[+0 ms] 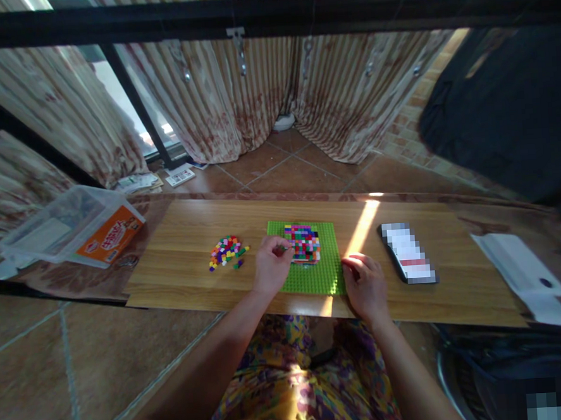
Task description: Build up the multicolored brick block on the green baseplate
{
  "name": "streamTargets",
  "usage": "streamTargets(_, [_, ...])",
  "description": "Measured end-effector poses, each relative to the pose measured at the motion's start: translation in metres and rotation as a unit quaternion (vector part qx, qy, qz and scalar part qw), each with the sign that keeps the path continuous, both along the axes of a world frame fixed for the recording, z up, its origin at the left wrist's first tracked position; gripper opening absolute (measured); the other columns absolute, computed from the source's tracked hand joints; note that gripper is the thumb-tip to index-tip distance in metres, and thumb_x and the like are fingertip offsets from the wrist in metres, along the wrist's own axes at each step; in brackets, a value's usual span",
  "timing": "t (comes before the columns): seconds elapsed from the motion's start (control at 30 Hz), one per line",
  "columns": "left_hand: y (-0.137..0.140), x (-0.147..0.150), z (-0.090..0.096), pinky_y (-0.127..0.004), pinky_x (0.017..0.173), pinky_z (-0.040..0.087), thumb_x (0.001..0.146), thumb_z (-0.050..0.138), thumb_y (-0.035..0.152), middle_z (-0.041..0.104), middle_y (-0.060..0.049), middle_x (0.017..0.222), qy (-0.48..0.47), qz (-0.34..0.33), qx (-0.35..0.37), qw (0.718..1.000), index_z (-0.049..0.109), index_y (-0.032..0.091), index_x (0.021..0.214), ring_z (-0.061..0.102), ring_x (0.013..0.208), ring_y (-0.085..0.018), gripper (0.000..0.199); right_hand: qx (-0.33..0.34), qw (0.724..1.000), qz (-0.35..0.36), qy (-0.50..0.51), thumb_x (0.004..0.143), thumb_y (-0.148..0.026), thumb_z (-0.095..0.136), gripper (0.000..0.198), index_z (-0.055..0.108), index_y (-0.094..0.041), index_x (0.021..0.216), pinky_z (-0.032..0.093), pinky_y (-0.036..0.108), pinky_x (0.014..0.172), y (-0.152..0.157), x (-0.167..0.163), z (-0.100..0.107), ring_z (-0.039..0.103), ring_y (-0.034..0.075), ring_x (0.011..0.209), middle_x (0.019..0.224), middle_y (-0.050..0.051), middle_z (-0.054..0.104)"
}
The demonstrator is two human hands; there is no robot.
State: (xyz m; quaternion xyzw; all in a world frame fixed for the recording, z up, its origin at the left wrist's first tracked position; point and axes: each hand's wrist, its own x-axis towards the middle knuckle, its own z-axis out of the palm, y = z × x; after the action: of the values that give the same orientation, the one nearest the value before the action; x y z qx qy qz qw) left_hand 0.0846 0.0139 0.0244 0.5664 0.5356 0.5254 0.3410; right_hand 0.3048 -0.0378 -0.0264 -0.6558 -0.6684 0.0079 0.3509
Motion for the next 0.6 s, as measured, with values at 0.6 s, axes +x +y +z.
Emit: streamTargets(0.6, [-0.033, -0.074, -0.009, -0.025, 0.067, 0.049, 0.077, 0.057, 0.015, 0.062, -0.001, 0.082, 0.134, 0.02, 0.009, 0.991, 0.062, 0.019, 0.083, 0.059, 0.073, -0.013, 0.009, -0.002, 1.0, 0.004, 0.009, 0.088, -0.03, 0.048, 0.022, 0.067, -0.02, 0.091, 0.044, 0.041, 0.088, 0.0, -0.001, 0.002, 0.056, 0.023, 0.098, 0.101, 0.008, 0.065])
